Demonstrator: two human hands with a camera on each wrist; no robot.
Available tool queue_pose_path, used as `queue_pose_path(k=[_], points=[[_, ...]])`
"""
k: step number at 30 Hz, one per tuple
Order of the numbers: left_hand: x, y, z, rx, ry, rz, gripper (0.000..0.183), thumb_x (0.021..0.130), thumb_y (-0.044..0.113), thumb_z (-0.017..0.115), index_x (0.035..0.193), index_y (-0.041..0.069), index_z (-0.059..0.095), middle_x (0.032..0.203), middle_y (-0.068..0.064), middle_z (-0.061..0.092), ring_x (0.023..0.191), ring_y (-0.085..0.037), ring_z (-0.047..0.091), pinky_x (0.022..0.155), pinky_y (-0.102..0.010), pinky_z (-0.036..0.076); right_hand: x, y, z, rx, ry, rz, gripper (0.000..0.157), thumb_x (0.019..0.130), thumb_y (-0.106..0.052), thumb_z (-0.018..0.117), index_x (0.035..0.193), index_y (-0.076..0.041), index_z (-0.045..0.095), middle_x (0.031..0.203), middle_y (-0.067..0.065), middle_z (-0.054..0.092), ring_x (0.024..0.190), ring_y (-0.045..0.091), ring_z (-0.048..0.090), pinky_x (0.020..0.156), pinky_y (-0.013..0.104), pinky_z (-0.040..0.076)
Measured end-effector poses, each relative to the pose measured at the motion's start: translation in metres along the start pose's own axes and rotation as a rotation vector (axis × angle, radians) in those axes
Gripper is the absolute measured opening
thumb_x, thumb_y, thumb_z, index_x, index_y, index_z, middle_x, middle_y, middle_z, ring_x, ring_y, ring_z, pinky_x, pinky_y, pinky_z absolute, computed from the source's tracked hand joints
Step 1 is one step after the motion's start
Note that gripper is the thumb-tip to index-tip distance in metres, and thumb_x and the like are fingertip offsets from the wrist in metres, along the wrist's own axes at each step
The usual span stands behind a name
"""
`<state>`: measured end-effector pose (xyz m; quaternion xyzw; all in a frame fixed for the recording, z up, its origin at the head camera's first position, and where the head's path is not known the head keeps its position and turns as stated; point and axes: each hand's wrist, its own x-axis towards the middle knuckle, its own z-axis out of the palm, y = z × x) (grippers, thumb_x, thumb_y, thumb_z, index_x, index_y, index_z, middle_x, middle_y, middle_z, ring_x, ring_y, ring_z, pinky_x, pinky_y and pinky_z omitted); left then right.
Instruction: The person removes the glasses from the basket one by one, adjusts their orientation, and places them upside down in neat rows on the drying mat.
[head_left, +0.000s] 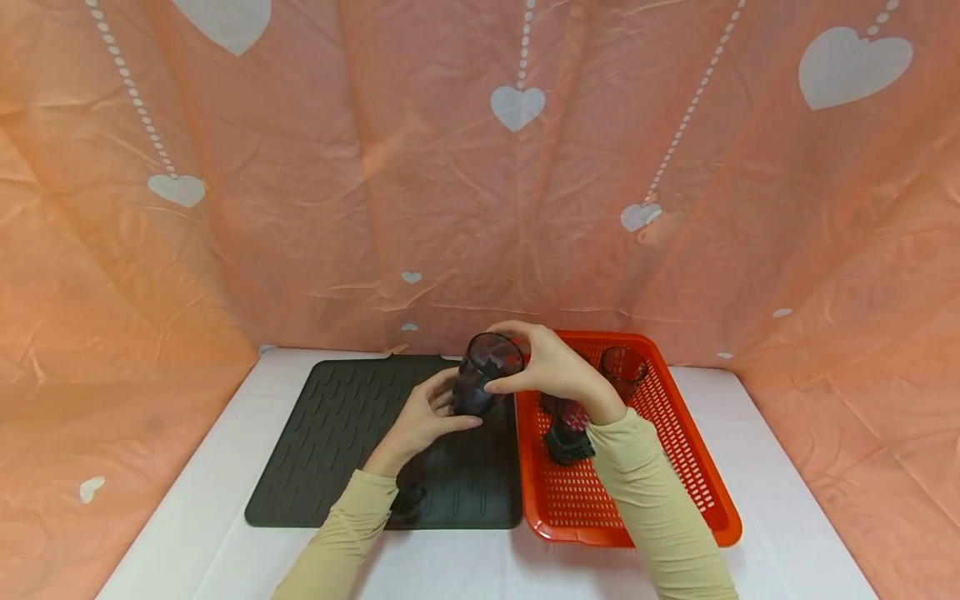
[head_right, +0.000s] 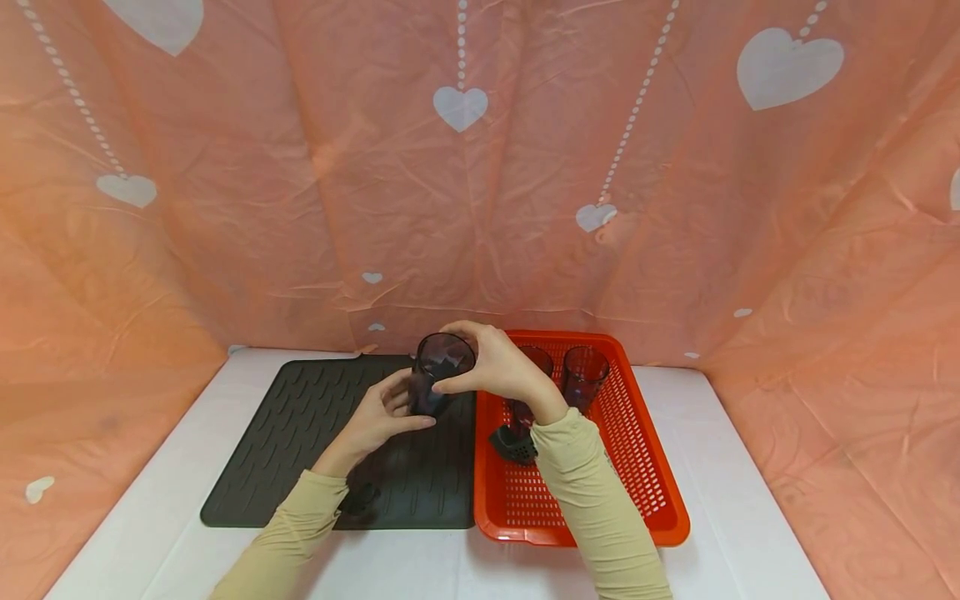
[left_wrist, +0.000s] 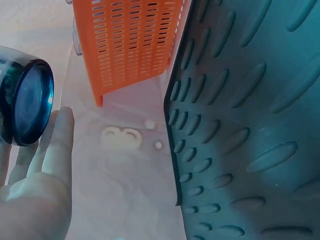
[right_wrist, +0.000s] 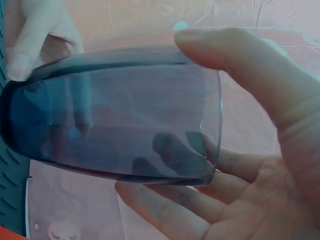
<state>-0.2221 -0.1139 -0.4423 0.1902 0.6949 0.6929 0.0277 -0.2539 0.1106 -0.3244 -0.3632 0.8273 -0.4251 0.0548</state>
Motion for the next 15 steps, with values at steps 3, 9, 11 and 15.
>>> queue_pose_path(k=[3, 9, 11, 15], points=[[0.000, 0.000, 0.000, 0.020, 0.021, -0.005, 0.069, 0.075, 0.004, 0.082, 0.136, 0.015, 0.051, 0.130, -0.010, 0.054, 0.117, -0.026, 0.056, 0.093, -0.041, 0.048, 0.000, 0.005, 0.001, 0.042, -0.004, 0.005, 0.072, 0.072, -0.026, 0.086, 0.133, -0.010, 0.052, 0.126, 0.006, 0.057, 0.116, 0.022, 0.055, 0.095, 0.044, 0.046], [-0.001, 0.001, 0.000, 0.060, 0.054, -0.033, 0.067, 0.076, 0.008, 0.082, 0.135, 0.018, 0.052, 0.133, -0.006, 0.054, 0.119, -0.024, 0.053, 0.098, -0.044, 0.044, -0.001, 0.015, 0.001, 0.236, -0.040, 0.033, 0.068, 0.075, -0.014, 0.083, 0.134, -0.010, 0.049, 0.127, 0.007, 0.055, 0.112, 0.028, 0.059, 0.081, 0.038, 0.055], [-0.001, 0.000, -0.001, 0.056, 0.050, -0.036, 0.067, 0.076, 0.006, 0.081, 0.136, 0.017, 0.052, 0.134, -0.006, 0.053, 0.122, -0.024, 0.051, 0.100, -0.045, 0.042, -0.002, 0.019, 0.001, 0.290, -0.049, 0.039, 0.068, 0.077, -0.011, 0.081, 0.135, -0.007, 0.047, 0.128, 0.011, 0.054, 0.112, 0.031, 0.058, 0.080, 0.038, 0.055], [-0.001, 0.003, -0.002, 0.056, 0.037, -0.038, 0.068, 0.077, 0.003, 0.080, 0.137, 0.014, 0.050, 0.136, -0.009, 0.051, 0.125, -0.026, 0.048, 0.102, -0.047, 0.039, -0.004, 0.023, 0.001, 0.383, -0.062, 0.065, 0.065, 0.080, -0.007, 0.078, 0.135, -0.006, 0.046, 0.128, 0.014, 0.052, 0.111, 0.033, 0.058, 0.081, 0.040, 0.054]])
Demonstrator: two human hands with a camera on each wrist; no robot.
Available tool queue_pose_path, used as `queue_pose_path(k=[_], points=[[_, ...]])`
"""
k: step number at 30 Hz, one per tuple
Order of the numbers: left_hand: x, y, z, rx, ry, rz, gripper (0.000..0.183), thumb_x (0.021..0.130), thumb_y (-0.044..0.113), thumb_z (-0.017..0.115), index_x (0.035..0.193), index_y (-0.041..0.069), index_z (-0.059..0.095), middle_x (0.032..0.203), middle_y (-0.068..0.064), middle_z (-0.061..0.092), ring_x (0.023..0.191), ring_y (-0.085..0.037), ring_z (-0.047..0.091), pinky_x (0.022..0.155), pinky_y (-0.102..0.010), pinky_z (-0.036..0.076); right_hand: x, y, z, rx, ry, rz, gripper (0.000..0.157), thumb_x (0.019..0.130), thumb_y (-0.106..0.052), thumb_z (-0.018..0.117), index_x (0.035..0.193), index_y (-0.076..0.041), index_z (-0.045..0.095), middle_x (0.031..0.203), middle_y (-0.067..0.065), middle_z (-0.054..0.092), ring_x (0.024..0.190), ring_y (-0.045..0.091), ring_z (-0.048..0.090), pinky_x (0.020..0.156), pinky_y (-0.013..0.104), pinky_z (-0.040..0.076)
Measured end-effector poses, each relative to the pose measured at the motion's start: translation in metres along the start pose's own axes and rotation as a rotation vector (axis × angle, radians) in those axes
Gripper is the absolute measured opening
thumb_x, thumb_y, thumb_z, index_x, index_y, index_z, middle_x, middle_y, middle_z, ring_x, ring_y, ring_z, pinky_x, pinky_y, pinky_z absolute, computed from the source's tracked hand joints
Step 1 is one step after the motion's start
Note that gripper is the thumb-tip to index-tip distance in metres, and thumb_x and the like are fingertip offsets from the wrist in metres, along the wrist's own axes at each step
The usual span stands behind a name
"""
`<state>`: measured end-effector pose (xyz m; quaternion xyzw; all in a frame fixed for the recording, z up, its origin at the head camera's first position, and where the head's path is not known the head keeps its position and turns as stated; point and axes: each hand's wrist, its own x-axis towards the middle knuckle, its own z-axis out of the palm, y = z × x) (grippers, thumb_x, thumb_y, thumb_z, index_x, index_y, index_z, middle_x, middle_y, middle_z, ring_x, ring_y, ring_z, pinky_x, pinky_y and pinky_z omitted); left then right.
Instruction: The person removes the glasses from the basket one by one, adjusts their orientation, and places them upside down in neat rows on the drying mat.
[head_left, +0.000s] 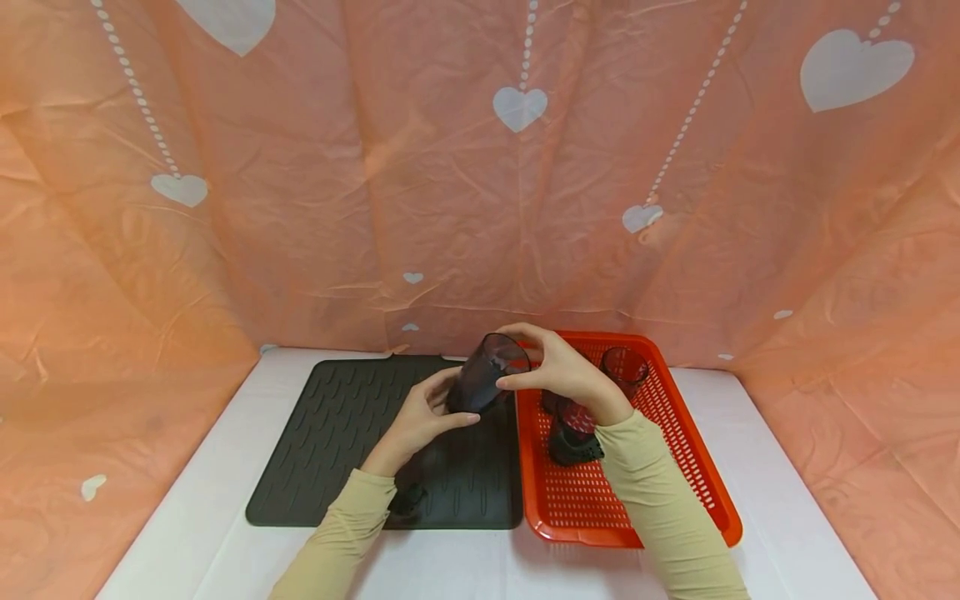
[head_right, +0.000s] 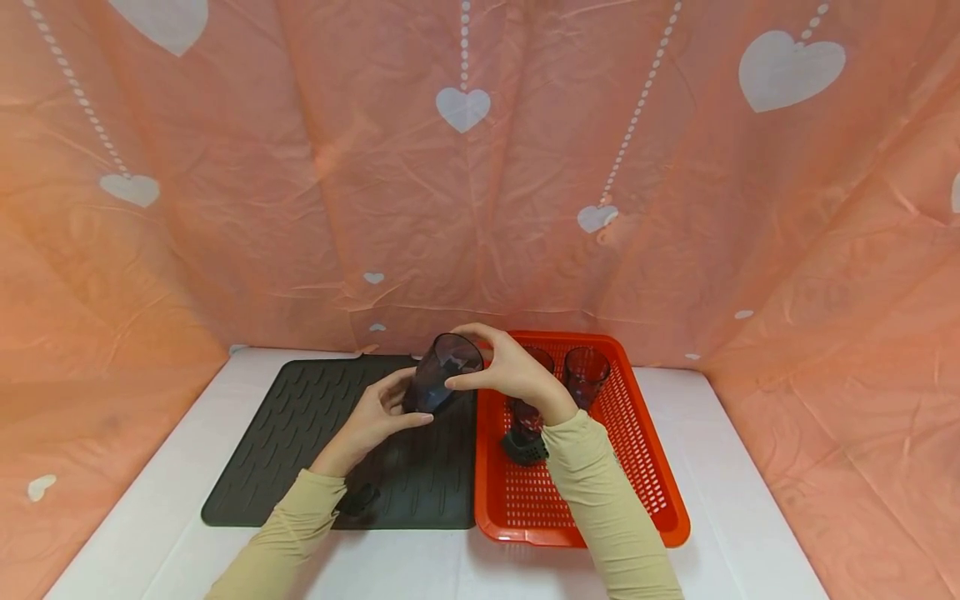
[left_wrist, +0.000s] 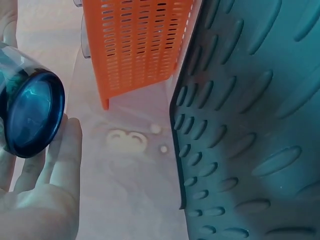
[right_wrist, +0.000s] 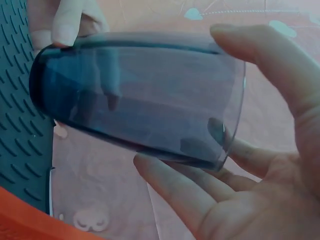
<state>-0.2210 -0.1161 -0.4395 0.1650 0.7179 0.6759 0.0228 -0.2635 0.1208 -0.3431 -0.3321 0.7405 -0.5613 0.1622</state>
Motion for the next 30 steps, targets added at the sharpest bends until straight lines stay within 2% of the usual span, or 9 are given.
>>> queue_pose_path(k=[6, 8, 12, 15, 19, 26, 30], points=[[-0.008, 0.025, 0.002, 0.025, -0.018, -0.017, 0.066, 0.078, 0.004, 0.079, 0.137, 0.008, 0.049, 0.135, -0.012, 0.052, 0.127, -0.029, 0.046, 0.101, -0.049, 0.040, -0.003, 0.002, -0.003, 0.055, -0.002, 0.021, 0.061, 0.082, -0.006, 0.076, 0.135, -0.010, 0.047, 0.129, 0.011, 0.051, 0.115, 0.031, 0.056, 0.087, 0.042, 0.052], [-0.011, 0.033, 0.002, 0.036, -0.019, -0.004, 0.065, 0.079, 0.004, 0.079, 0.136, 0.007, 0.049, 0.134, -0.012, 0.052, 0.126, -0.029, 0.047, 0.100, -0.048, 0.040, -0.004, 0.003, -0.005, 0.036, 0.004, 0.021, 0.061, 0.082, -0.007, 0.076, 0.136, -0.010, 0.047, 0.130, 0.010, 0.051, 0.115, 0.029, 0.056, 0.090, 0.041, 0.050], [-0.013, 0.038, -0.001, 0.029, -0.022, 0.042, 0.062, 0.080, 0.002, 0.077, 0.135, 0.004, 0.050, 0.132, -0.013, 0.053, 0.120, -0.029, 0.049, 0.099, -0.045, 0.041, -0.005, 0.006, -0.009, 0.000, 0.008, 0.015, 0.062, 0.082, -0.006, 0.075, 0.137, -0.009, 0.046, 0.131, 0.011, 0.051, 0.115, 0.030, 0.055, 0.095, 0.040, 0.047], [-0.011, 0.029, -0.006, 0.003, -0.006, 0.044, 0.063, 0.078, 0.000, 0.077, 0.135, 0.005, 0.050, 0.132, -0.012, 0.053, 0.116, -0.028, 0.051, 0.096, -0.042, 0.043, -0.006, 0.006, -0.010, -0.017, 0.004, 0.009, 0.064, 0.082, -0.005, 0.075, 0.138, -0.007, 0.045, 0.132, 0.012, 0.050, 0.117, 0.030, 0.053, 0.098, 0.041, 0.044], [-0.009, 0.016, -0.013, -0.033, 0.036, 0.014, 0.067, 0.075, 0.000, 0.080, 0.135, 0.012, 0.053, 0.132, -0.008, 0.053, 0.112, -0.027, 0.054, 0.090, -0.037, 0.047, -0.007, 0.006, -0.010, -0.001, -0.017, 0.023, 0.065, 0.082, -0.004, 0.075, 0.139, -0.007, 0.044, 0.134, 0.012, 0.050, 0.119, 0.030, 0.052, 0.099, 0.042, 0.043], [-0.011, 0.014, -0.020, -0.043, 0.057, 0.068, 0.065, 0.073, 0.002, 0.082, 0.131, 0.011, 0.056, 0.128, -0.010, 0.053, 0.105, -0.031, 0.056, 0.083, -0.036, 0.052, -0.009, 0.005, -0.007, 0.030, -0.045, 0.063, 0.068, 0.083, -0.006, 0.074, 0.141, -0.008, 0.041, 0.136, 0.012, 0.047, 0.122, 0.030, 0.050, 0.101, 0.041, 0.042], [-0.014, 0.016, -0.023, -0.073, 0.054, 0.092, 0.066, 0.072, -0.001, 0.082, 0.131, 0.009, 0.055, 0.126, -0.010, 0.051, 0.106, -0.029, 0.055, 0.085, -0.035, 0.051, -0.009, 0.006, -0.004, 0.051, -0.058, 0.083, 0.068, 0.083, -0.006, 0.074, 0.142, -0.009, 0.040, 0.137, 0.012, 0.046, 0.123, 0.031, 0.049, 0.099, 0.042, 0.043]])
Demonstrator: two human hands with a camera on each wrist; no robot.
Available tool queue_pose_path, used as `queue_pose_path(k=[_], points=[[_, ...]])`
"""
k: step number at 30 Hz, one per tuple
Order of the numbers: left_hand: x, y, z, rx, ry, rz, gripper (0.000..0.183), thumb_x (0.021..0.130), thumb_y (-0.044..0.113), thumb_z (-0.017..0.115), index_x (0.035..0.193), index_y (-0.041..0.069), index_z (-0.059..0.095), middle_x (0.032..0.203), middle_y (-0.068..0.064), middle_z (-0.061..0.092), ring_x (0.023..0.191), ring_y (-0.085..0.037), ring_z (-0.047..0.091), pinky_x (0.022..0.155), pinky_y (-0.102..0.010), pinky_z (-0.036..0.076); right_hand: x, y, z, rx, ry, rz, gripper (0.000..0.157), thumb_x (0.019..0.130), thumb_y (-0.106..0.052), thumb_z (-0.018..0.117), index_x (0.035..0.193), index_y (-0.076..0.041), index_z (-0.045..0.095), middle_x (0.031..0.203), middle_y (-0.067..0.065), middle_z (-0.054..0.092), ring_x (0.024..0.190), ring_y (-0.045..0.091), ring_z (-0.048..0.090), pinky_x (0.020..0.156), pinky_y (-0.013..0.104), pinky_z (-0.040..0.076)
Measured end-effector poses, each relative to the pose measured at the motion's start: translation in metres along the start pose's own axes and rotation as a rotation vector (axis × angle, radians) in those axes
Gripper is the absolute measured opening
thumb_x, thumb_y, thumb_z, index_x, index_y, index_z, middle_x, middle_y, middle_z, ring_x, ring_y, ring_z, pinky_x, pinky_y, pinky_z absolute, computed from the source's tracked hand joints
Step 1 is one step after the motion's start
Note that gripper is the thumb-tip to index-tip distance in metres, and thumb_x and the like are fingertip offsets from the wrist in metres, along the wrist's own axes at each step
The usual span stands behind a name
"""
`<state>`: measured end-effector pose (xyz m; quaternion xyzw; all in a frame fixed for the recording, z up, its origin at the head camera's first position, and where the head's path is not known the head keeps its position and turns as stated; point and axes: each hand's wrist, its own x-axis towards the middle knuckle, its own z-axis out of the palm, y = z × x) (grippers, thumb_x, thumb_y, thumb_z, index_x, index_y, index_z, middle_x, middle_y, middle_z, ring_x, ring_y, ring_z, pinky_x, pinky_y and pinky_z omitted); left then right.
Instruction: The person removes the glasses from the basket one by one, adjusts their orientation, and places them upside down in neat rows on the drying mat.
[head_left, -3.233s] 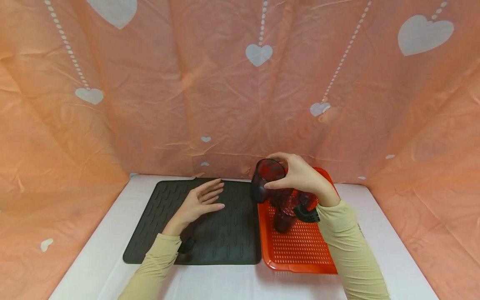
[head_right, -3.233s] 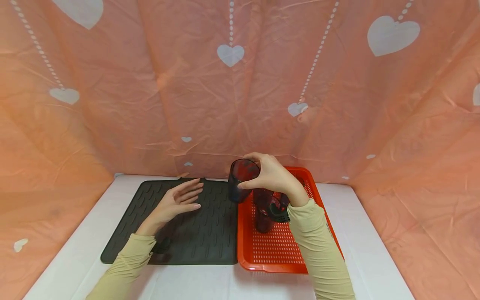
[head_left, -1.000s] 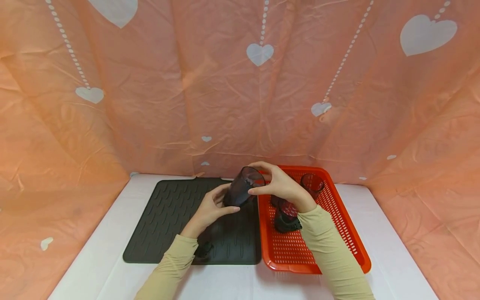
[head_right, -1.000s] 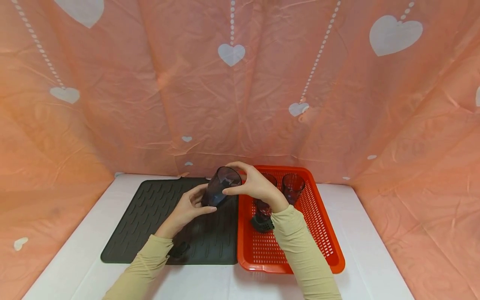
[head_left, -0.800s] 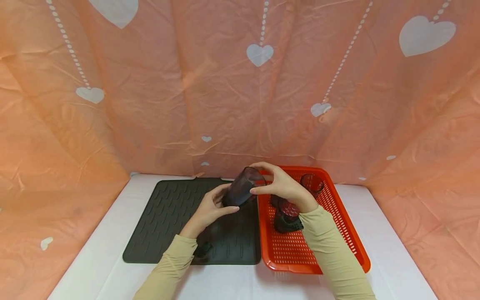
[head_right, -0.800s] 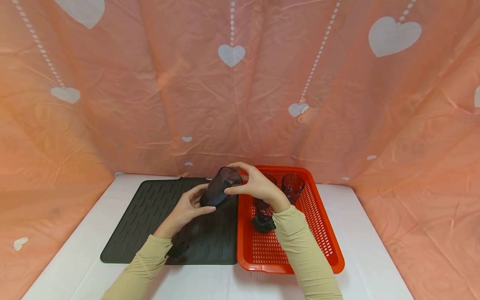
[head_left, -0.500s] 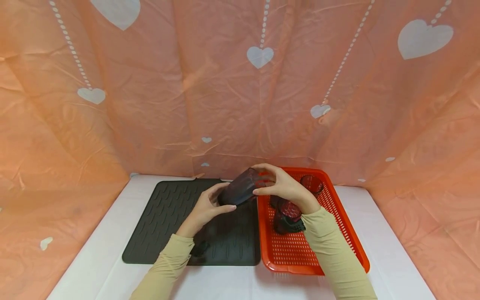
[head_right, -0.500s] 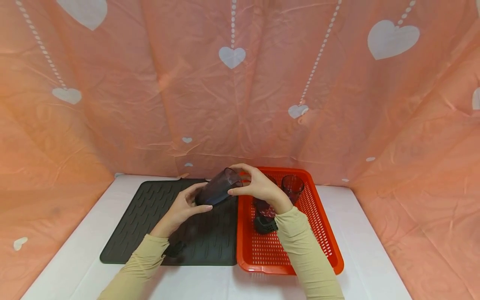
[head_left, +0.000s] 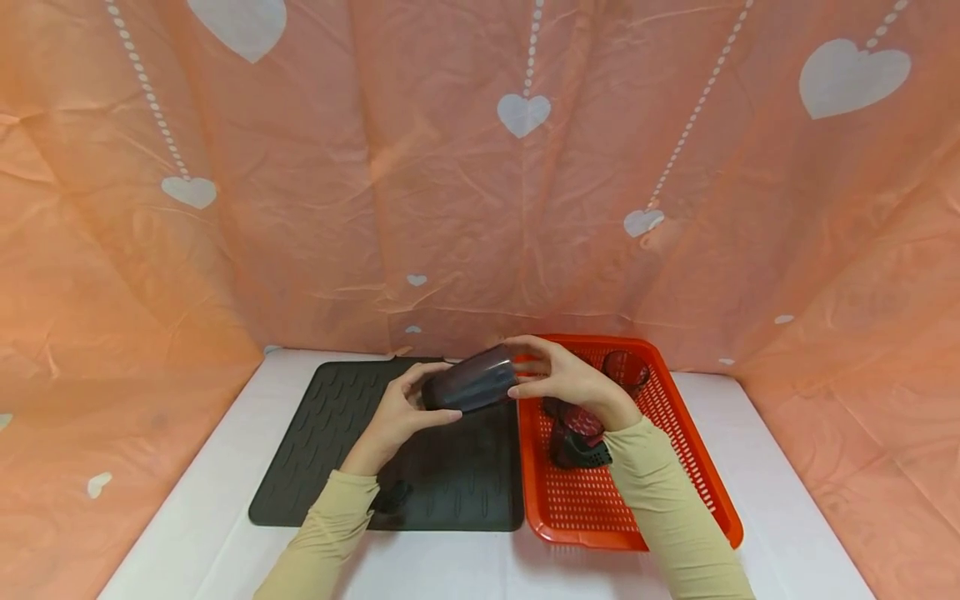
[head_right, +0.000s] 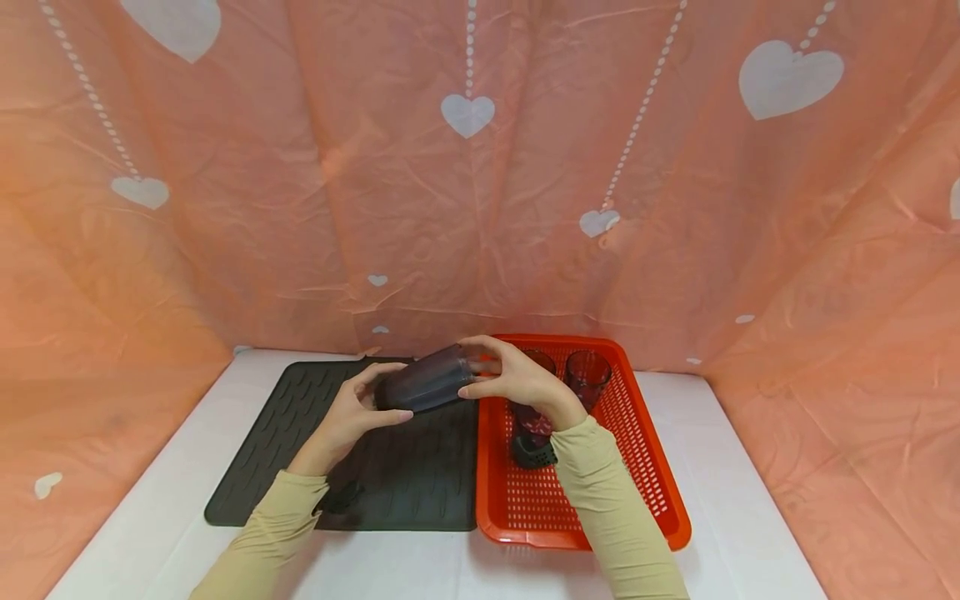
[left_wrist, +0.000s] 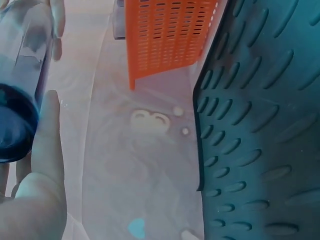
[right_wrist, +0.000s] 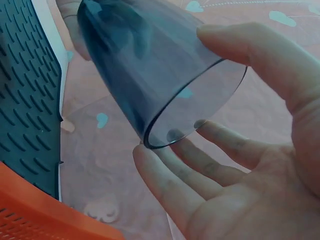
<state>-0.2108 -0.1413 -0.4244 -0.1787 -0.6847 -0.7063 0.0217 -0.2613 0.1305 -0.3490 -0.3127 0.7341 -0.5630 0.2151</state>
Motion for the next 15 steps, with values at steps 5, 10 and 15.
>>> queue_pose_path(k=[5, 10, 15], points=[[-0.0011, 0.0032, -0.0028, -0.026, -0.009, 0.025, 0.066, 0.073, -0.001, 0.081, 0.132, 0.006, 0.053, 0.128, -0.009, 0.049, 0.109, -0.027, 0.052, 0.088, -0.035, 0.050, -0.0009, 0.0020, 0.0014, 0.000, 0.004, 0.020, 0.068, 0.083, -0.007, 0.074, 0.142, -0.013, 0.041, 0.141, 0.009, 0.042, 0.126, 0.032, 0.046, 0.098, 0.043, 0.044], [-0.0013, 0.0059, -0.0049, 0.004, -0.005, 0.019, 0.065, 0.074, 0.002, 0.082, 0.132, 0.011, 0.055, 0.127, -0.009, 0.050, 0.106, -0.025, 0.051, 0.082, -0.032, 0.050, -0.0009, 0.0045, 0.0005, -0.015, -0.003, 0.016, 0.069, 0.083, -0.006, 0.075, 0.142, -0.014, 0.040, 0.143, 0.009, 0.039, 0.127, 0.033, 0.045, 0.099, 0.044, 0.043], [-0.0008, 0.0060, -0.0052, -0.017, -0.005, 0.008, 0.064, 0.075, 0.000, 0.080, 0.133, 0.010, 0.054, 0.125, -0.011, 0.053, 0.106, -0.024, 0.054, 0.081, -0.030, 0.050, -0.0005, 0.0044, 0.0001, -0.015, -0.007, 0.029, 0.069, 0.082, -0.006, 0.075, 0.142, -0.014, 0.040, 0.144, 0.010, 0.038, 0.127, 0.035, 0.044, 0.096, 0.045, 0.046]])
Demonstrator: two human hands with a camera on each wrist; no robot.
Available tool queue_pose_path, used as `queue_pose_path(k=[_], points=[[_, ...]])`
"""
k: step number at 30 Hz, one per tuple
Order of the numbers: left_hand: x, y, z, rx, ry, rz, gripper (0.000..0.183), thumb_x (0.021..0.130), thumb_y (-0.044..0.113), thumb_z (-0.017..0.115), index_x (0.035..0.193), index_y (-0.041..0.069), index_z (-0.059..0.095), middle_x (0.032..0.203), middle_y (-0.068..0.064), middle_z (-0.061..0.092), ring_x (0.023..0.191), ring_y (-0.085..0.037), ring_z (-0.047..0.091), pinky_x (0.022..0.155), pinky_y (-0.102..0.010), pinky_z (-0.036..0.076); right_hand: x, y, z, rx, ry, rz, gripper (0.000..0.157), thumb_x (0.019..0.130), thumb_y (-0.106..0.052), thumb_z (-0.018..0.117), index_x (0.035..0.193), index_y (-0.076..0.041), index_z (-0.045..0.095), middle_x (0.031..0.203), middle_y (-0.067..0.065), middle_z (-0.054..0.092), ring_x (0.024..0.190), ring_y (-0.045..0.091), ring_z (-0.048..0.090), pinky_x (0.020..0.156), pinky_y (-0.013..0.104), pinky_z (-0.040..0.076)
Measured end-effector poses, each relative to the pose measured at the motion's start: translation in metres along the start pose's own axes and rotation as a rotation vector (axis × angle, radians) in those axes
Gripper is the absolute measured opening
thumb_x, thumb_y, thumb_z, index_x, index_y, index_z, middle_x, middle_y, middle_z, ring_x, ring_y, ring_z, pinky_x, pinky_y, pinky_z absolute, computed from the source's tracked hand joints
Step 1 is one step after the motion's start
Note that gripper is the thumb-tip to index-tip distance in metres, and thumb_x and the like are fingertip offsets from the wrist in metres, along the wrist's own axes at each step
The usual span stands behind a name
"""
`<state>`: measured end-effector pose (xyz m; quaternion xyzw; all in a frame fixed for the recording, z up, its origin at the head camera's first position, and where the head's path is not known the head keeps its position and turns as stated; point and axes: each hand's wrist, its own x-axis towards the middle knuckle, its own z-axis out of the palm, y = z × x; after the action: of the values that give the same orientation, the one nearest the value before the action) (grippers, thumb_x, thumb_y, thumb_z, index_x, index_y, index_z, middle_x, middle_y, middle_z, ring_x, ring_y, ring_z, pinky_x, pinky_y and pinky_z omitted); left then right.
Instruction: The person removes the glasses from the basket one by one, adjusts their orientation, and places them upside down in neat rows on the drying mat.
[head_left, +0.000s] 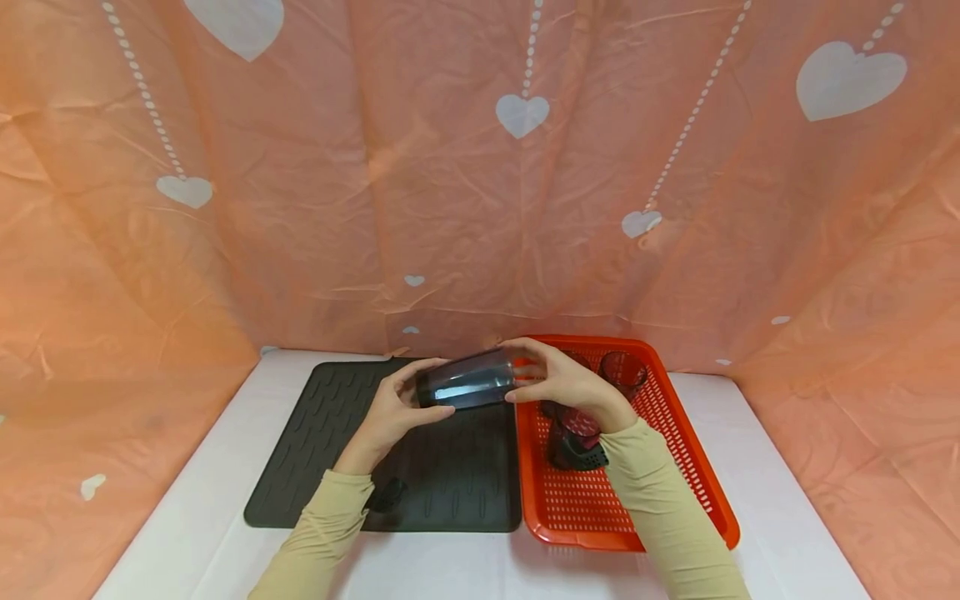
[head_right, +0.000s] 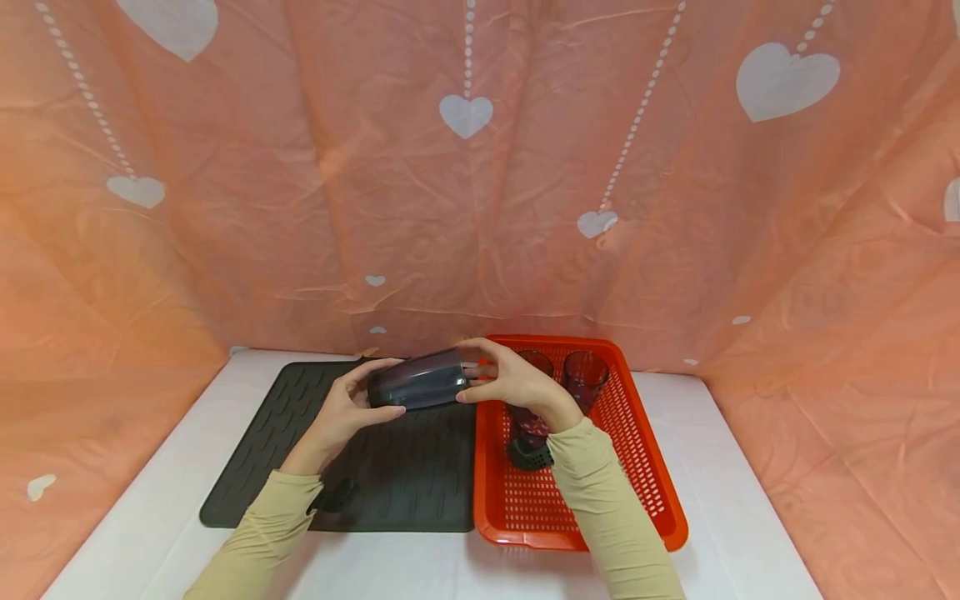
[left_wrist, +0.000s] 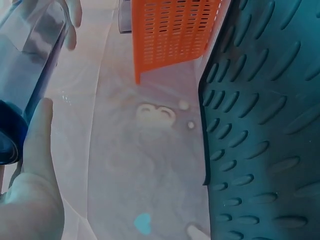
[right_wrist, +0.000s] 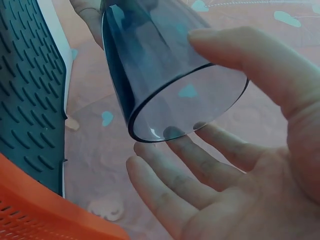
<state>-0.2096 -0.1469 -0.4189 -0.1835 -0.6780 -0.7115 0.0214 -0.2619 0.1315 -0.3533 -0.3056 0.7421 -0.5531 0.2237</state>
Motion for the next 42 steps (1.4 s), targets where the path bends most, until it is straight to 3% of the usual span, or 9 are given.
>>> queue_pose_path(k=[13, 25, 34, 42], points=[[0.004, -0.003, 0.006, -0.095, 0.009, 0.024, 0.066, 0.075, -0.005, 0.078, 0.134, 0.006, 0.052, 0.131, -0.012, 0.049, 0.114, -0.024, 0.049, 0.093, -0.033, 0.047, 0.001, 0.005, -0.001, 0.005, -0.008, 0.040, 0.070, 0.082, -0.007, 0.075, 0.142, -0.012, 0.039, 0.141, 0.013, 0.041, 0.125, 0.032, 0.047, 0.091, 0.042, 0.050], [0.004, -0.004, 0.006, -0.151, 0.033, 0.036, 0.062, 0.079, -0.004, 0.075, 0.135, 0.005, 0.048, 0.126, -0.014, 0.050, 0.111, -0.025, 0.053, 0.088, -0.032, 0.049, 0.001, 0.003, -0.001, -0.007, -0.007, 0.040, 0.070, 0.083, -0.010, 0.075, 0.142, -0.013, 0.039, 0.143, 0.011, 0.039, 0.128, 0.032, 0.044, 0.095, 0.043, 0.046], [0.004, 0.000, -0.005, -0.179, 0.095, 0.038, 0.064, 0.078, -0.004, 0.076, 0.135, 0.000, 0.047, 0.139, -0.015, 0.040, 0.119, -0.024, 0.048, 0.092, -0.029, 0.048, -0.007, -0.004, -0.013, 0.004, 0.037, -0.017, 0.060, 0.091, -0.017, 0.067, 0.143, -0.007, 0.039, 0.141, 0.007, 0.046, 0.126, 0.028, 0.048, 0.100, 0.042, 0.042], [-0.004, -0.003, -0.020, -0.195, 0.158, 0.048, 0.064, 0.081, -0.008, 0.071, 0.138, -0.003, 0.043, 0.128, -0.009, 0.051, 0.115, -0.021, 0.052, 0.089, -0.029, 0.049, -0.024, -0.003, -0.025, 0.021, 0.079, -0.003, 0.054, 0.094, -0.023, 0.063, 0.142, -0.008, 0.042, 0.141, 0.016, 0.046, 0.130, 0.036, 0.041, 0.104, 0.046, 0.037]])
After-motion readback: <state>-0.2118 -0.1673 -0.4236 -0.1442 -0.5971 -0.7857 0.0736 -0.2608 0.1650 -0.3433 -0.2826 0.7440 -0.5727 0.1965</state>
